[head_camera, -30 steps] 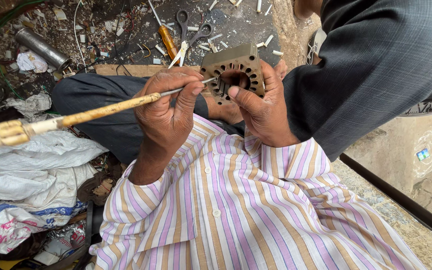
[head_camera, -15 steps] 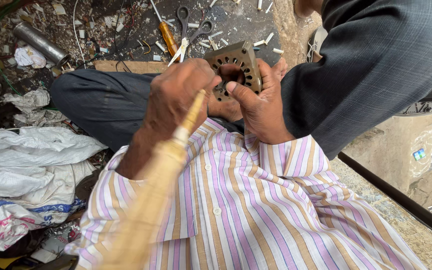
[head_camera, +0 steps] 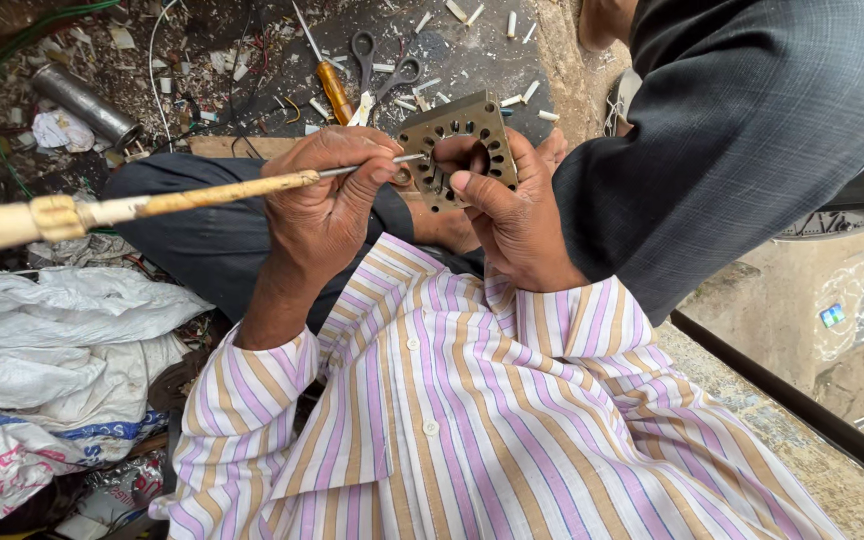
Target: The person sits on the ground and uses scissors to trim wires inside a square metal component, then uses a wooden stick to adjust the internal parts. The person handles the component and tools throughout the clip.
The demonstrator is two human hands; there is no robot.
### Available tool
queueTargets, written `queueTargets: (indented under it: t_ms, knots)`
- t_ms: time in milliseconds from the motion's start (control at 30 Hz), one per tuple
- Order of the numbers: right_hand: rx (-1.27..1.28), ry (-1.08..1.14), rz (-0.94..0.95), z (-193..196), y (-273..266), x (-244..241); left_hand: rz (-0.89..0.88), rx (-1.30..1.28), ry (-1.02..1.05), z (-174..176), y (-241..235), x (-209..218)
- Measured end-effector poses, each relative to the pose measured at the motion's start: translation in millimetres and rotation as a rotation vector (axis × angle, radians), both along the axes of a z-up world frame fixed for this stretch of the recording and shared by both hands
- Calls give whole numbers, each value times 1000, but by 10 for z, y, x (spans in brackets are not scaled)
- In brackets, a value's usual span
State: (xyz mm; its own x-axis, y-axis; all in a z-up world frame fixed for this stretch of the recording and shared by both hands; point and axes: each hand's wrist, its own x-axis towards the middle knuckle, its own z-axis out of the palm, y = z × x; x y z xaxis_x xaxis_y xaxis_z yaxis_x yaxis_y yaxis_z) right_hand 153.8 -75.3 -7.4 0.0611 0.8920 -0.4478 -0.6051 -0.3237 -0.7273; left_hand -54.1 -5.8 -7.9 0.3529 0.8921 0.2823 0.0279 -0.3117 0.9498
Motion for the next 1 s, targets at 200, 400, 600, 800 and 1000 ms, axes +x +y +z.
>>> queueTargets:
  t_ms: [200, 400, 600, 800, 1000]
  knots:
    - [-4, 11, 16, 64, 9, 2, -82, 51, 34, 38, 82, -50]
    - [-15, 26, 6, 17, -2, 21, -110, -81, -112, 17, 69, -46]
    - [18, 14, 10, 13, -9, 16, -63, 17, -19, 10, 66, -30]
    - [2, 25, 2, -10, -3, 0, -42, 167, 92, 74, 54, 98]
    - [1, 99, -101, -39, 7, 11, 307, -227, -276, -33, 64, 3]
